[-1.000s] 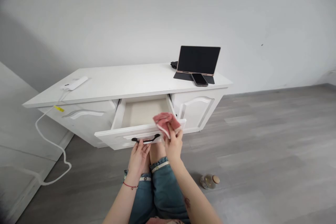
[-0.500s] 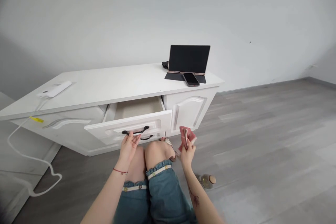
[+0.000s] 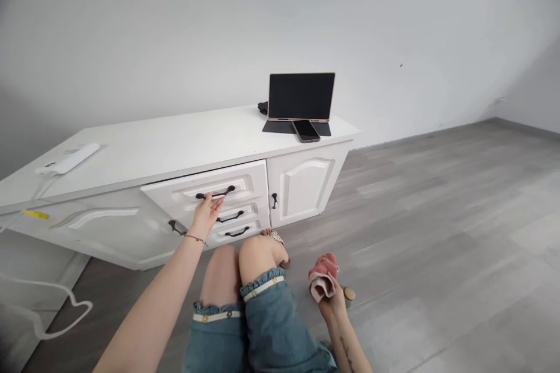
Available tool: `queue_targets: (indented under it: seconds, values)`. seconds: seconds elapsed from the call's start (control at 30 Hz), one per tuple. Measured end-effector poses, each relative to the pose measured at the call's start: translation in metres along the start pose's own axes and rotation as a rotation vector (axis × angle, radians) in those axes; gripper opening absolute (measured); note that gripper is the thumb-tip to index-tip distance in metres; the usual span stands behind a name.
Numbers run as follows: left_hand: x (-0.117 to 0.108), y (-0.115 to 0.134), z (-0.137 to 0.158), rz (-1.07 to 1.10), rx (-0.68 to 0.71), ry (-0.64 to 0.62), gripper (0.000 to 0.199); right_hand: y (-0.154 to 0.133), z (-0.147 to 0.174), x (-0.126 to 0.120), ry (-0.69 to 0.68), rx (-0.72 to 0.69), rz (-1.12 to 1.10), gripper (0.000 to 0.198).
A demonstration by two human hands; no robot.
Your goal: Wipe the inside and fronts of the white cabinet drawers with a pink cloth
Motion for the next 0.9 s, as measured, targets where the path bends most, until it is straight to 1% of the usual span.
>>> queue_targets:
  seconds: [0.07, 0.13, 0.23, 0.33, 0.43, 0.5, 0.53, 0.6, 0.67, 0.7, 0.73, 0.77, 0.8, 0.87, 0.9]
  values:
    - [0.002, 0.001, -0.004, -0.016, 0.0, -0.007, 0.018, -0.008, 0.008, 0.013, -0.065, 0.056, -0.122, 0.021]
    - [0.004, 0.001, -0.007, -0.028, 0.0, -0.013, 0.019, -0.012, 0.018, 0.029, -0.13, 0.121, -0.143, 0.021]
    - [0.005, 0.001, -0.01, -0.032, 0.0, 0.001, 0.021, -0.011, 0.033, 0.057, -0.2, 0.205, -0.076, 0.02]
    - [0.007, 0.0, -0.012, -0.013, -0.004, 0.013, 0.021, -0.007, 0.044, 0.092, -0.273, 0.21, -0.02, 0.026]
    - [0.007, -0.002, -0.014, 0.021, -0.008, 0.01, 0.019, -0.003, 0.044, 0.13, -0.349, 0.229, 0.056, 0.036]
    - [0.006, -0.003, -0.015, 0.048, -0.016, -0.001, 0.018, -0.001, 0.036, 0.157, -0.397, 0.258, 0.099, 0.041]
    - [0.004, -0.004, -0.015, 0.06, -0.014, -0.025, 0.019, 0.0, 0.03, 0.17, -0.416, 0.27, 0.109, 0.041]
    - [-0.001, -0.007, -0.014, 0.041, 0.019, -0.127, 0.018, -0.001, 0.017, 0.195, -0.442, 0.267, 0.12, 0.038]
    - [-0.013, -0.014, -0.011, -0.075, 0.06, -0.238, 0.016, -0.004, 0.003, 0.214, -0.45, 0.23, 0.144, 0.037]
    - [-0.022, -0.02, -0.009, -0.171, 0.049, -0.259, 0.019, -0.007, -0.003, 0.219, -0.444, 0.213, 0.161, 0.037]
    - [-0.034, -0.029, -0.008, -0.275, -0.007, -0.24, 0.022, -0.009, -0.009, 0.221, -0.431, 0.202, 0.178, 0.037]
    - [-0.047, -0.039, -0.008, -0.362, -0.104, -0.189, 0.023, -0.011, -0.013, 0.22, -0.411, 0.199, 0.193, 0.036]
    - [-0.061, -0.048, -0.007, -0.425, -0.209, -0.112, 0.022, -0.014, -0.017, 0.216, -0.389, 0.196, 0.205, 0.034]
    - [-0.08, -0.06, -0.012, -0.478, -0.326, 0.006, 0.019, -0.021, -0.021, 0.204, -0.349, 0.17, 0.226, 0.03]
    - [-0.085, -0.063, -0.016, -0.48, -0.348, 0.054, 0.019, -0.026, -0.022, 0.197, -0.331, 0.141, 0.237, 0.03]
Point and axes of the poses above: each hand's wrist, its own z-axis away from the middle knuckle, its own x-axis out of the palm, y = z × x, the point moved 5 cm from there along -z, towards the middle knuckle, and after that the axes turned 15 degrees about x, right-handed, at the moved point
